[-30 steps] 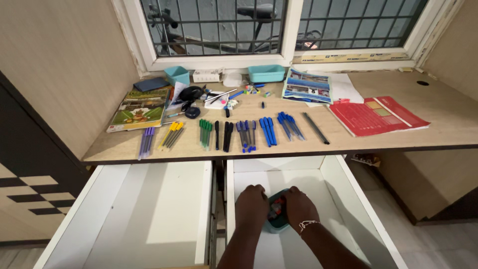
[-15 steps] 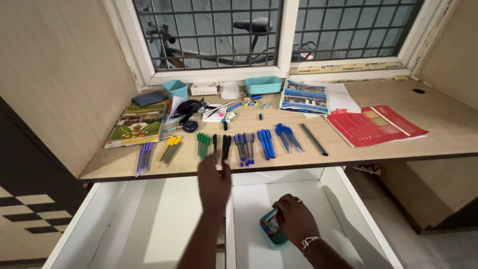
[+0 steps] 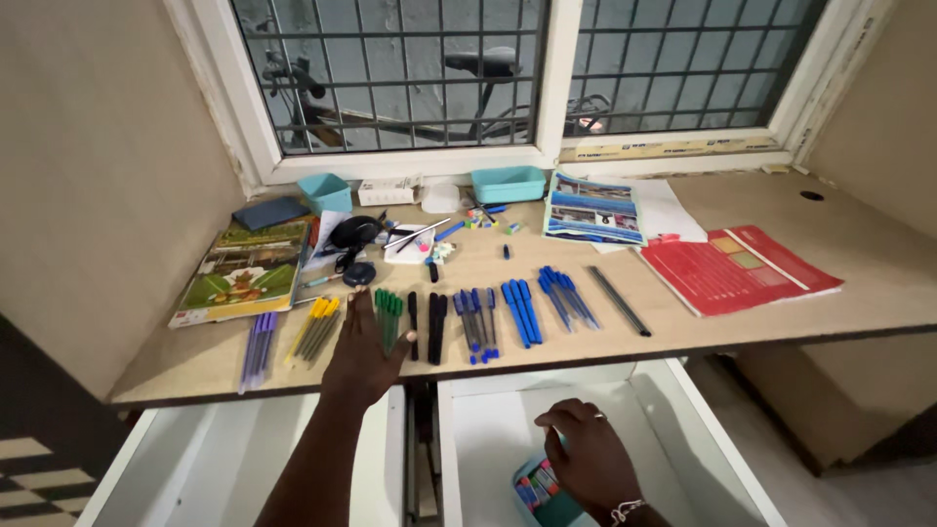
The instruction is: The person organizes stationery items on a desk by sorting pens and markers into a small teal container. They pick up various writing instruments from the desk surface and place them into the container, which is situated inside an open drawer. The person also handles small erasers and other desk accessories during the process.
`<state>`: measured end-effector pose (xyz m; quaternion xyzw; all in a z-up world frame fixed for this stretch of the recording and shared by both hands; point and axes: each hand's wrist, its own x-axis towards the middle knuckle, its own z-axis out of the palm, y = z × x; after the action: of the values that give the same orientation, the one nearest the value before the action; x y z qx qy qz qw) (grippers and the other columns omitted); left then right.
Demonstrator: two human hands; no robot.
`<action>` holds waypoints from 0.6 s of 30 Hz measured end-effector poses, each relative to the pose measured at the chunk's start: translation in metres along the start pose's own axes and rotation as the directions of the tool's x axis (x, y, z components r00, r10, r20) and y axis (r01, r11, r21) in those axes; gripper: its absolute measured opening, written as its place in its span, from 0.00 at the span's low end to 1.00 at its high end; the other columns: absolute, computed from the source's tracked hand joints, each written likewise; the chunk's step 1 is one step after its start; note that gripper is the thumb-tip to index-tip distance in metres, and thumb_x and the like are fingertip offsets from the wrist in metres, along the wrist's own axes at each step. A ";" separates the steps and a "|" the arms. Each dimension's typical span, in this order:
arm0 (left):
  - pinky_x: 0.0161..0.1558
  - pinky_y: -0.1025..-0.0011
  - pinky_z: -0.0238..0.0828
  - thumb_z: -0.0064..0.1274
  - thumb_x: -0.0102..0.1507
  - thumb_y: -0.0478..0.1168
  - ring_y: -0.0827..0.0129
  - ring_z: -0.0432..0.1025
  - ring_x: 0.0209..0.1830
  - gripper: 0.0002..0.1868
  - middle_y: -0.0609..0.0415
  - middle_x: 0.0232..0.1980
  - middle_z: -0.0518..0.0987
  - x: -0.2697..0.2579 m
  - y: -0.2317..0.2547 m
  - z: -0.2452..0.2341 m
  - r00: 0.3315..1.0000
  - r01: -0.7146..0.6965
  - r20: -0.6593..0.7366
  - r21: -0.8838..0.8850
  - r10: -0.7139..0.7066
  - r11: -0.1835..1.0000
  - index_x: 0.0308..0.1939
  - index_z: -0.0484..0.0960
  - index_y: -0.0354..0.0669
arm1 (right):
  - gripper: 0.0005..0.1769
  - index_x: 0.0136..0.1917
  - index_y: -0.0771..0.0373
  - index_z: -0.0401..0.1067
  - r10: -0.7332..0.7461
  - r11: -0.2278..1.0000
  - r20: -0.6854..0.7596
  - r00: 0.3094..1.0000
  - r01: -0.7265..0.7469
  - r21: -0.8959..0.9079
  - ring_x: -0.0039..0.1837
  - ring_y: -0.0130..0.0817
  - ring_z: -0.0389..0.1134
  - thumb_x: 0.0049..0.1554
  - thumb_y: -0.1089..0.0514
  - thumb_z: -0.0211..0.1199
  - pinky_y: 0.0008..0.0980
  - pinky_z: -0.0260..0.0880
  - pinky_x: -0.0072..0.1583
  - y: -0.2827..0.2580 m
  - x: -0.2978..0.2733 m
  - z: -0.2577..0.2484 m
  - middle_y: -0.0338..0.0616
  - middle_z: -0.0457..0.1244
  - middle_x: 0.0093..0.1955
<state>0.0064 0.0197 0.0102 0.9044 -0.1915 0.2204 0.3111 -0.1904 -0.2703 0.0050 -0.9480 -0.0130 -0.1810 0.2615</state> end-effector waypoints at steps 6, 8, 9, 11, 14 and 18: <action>0.73 0.55 0.51 0.58 0.60 0.61 0.40 0.49 0.79 0.58 0.30 0.79 0.52 0.016 0.012 -0.013 0.993 0.042 0.111 -0.029 -0.039 0.999 0.77 0.43 0.29 | 0.09 0.46 0.59 0.77 -0.164 0.986 -0.088 0.982 0.164 -0.016 0.54 0.49 0.68 0.51 0.64 0.62 0.48 0.69 0.56 -0.012 0.058 -0.004 0.46 0.69 0.48; 0.73 0.55 0.52 0.59 0.59 0.61 0.39 0.50 0.78 0.59 0.29 0.78 0.53 0.014 0.014 -0.016 0.991 0.053 0.126 -0.028 -0.050 0.998 0.77 0.43 0.30 | 0.11 0.49 0.59 0.77 -0.136 0.990 -0.064 0.989 0.134 -0.033 0.53 0.49 0.68 0.52 0.62 0.62 0.48 0.69 0.56 -0.016 0.091 -0.002 0.47 0.68 0.49; 0.73 0.55 0.53 0.59 0.59 0.61 0.40 0.51 0.78 0.59 0.30 0.78 0.53 0.015 0.015 -0.017 0.985 0.077 0.153 -0.006 -0.075 0.997 0.77 0.43 0.30 | 0.11 0.50 0.59 0.77 -0.122 0.992 -0.049 0.991 0.120 -0.041 0.53 0.49 0.68 0.52 0.62 0.61 0.48 0.70 0.56 -0.018 0.105 0.000 0.48 0.68 0.49; 0.73 0.55 0.53 0.60 0.58 0.61 0.40 0.52 0.77 0.59 0.30 0.77 0.54 0.020 0.018 -0.017 0.980 0.075 0.181 0.019 -0.078 0.997 0.77 0.43 0.31 | 0.10 0.50 0.60 0.76 -0.380 0.924 -0.182 0.907 0.366 -0.111 0.55 0.53 0.67 0.54 0.60 0.62 0.49 0.69 0.58 -0.020 0.138 0.009 0.49 0.69 0.50; 0.72 0.54 0.53 0.60 0.58 0.61 0.39 0.52 0.77 0.59 0.31 0.77 0.55 0.019 0.017 -0.018 0.978 0.053 0.202 0.029 -0.058 0.998 0.76 0.43 0.30 | 0.15 0.55 0.57 0.77 -0.274 0.951 -0.032 0.961 0.266 -0.156 0.56 0.52 0.69 0.54 0.55 0.62 0.48 0.69 0.60 -0.023 0.191 0.031 0.50 0.68 0.52; 0.72 0.52 0.51 0.59 0.59 0.63 0.36 0.52 0.76 0.59 0.29 0.76 0.55 0.020 0.014 -0.016 0.977 0.031 0.209 0.017 -0.034 0.999 0.76 0.43 0.29 | 0.16 0.56 0.56 0.77 -0.328 0.930 -0.029 0.944 0.317 -0.187 0.58 0.53 0.68 0.54 0.53 0.63 0.50 0.68 0.61 -0.028 0.253 0.068 0.50 0.68 0.53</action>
<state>0.0113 0.0156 0.0384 0.9277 -0.2068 0.1202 0.2867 0.0658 -0.2294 0.0531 -0.9469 -0.1442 -0.2500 0.1418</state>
